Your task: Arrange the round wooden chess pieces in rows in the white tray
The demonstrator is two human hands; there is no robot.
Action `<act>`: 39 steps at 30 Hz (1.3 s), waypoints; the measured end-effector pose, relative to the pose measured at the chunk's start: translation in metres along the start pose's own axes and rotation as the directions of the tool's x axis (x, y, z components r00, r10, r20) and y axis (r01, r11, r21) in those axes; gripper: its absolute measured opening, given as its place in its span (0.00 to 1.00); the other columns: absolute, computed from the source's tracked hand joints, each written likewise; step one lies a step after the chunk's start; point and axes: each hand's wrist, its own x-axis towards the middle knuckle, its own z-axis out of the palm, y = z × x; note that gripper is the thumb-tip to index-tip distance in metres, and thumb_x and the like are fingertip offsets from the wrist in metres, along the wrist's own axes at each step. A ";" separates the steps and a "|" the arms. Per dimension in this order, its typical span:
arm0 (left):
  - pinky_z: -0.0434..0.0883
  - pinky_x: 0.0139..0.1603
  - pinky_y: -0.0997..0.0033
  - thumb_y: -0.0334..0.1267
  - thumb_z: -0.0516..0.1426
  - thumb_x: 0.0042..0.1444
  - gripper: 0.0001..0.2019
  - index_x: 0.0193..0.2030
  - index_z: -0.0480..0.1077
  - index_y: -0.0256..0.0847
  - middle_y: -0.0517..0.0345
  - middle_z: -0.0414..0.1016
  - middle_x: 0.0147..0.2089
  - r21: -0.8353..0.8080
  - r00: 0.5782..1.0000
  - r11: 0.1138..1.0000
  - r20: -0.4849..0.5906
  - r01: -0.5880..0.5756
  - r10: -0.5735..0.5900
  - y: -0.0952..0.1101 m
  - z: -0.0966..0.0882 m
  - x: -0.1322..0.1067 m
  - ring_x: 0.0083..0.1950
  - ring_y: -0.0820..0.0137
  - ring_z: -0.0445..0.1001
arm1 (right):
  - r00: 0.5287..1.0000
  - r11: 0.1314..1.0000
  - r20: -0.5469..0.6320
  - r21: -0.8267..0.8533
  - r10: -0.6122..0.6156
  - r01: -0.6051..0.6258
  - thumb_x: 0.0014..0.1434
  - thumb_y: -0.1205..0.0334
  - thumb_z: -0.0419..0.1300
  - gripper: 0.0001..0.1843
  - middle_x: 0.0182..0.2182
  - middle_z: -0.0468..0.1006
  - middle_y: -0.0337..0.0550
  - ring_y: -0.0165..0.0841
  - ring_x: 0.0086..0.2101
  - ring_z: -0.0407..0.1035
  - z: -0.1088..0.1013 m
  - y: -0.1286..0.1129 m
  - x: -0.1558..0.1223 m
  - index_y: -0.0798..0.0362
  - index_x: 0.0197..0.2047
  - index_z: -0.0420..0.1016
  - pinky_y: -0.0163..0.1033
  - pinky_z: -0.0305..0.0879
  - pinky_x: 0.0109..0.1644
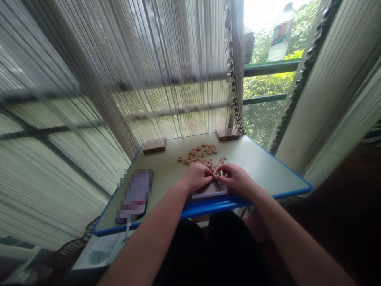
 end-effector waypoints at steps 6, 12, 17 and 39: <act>0.65 0.41 0.73 0.42 0.55 0.51 0.10 0.34 0.78 0.43 0.58 0.78 0.32 -0.027 1.000 1.000 -0.001 0.010 -0.010 0.000 0.000 0.000 0.36 0.69 0.71 | 0.997 0.999 -0.072 0.037 0.041 -0.038 0.50 0.53 0.59 0.14 0.25 0.71 0.40 0.28 0.24 0.62 -0.005 -0.002 -0.003 0.54 0.36 0.74 0.33 0.58 0.28; 0.65 0.40 0.73 0.41 0.55 0.50 0.11 0.34 0.78 0.43 0.58 0.78 0.32 -0.024 1.000 1.000 -0.009 0.011 -0.011 0.000 0.000 0.000 0.35 0.69 0.71 | 0.992 0.997 -0.106 0.051 0.062 -0.057 0.50 0.53 0.59 0.15 0.25 0.71 0.40 0.28 0.24 0.62 -0.006 0.000 -0.003 0.55 0.36 0.74 0.33 0.58 0.28; 0.65 0.41 0.73 0.41 0.55 0.51 0.10 0.33 0.78 0.42 0.58 0.78 0.32 -0.031 1.000 0.999 0.000 0.012 -0.012 0.001 -0.001 0.000 0.36 0.69 0.71 | 0.998 0.999 -0.038 -0.002 0.043 -0.043 0.49 0.52 0.60 0.15 0.24 0.71 0.40 0.29 0.25 0.62 -0.002 -0.001 -0.002 0.54 0.35 0.74 0.34 0.58 0.29; 0.65 0.39 0.73 0.42 0.56 0.50 0.10 0.33 0.77 0.41 0.57 0.77 0.31 -0.036 1.000 0.999 0.006 0.018 -0.018 0.002 -0.001 -0.001 0.35 0.69 0.71 | 0.999 0.999 -0.016 -0.024 0.037 -0.037 0.49 0.54 0.60 0.13 0.25 0.70 0.39 0.29 0.25 0.62 -0.002 -0.004 -0.002 0.53 0.35 0.74 0.33 0.58 0.29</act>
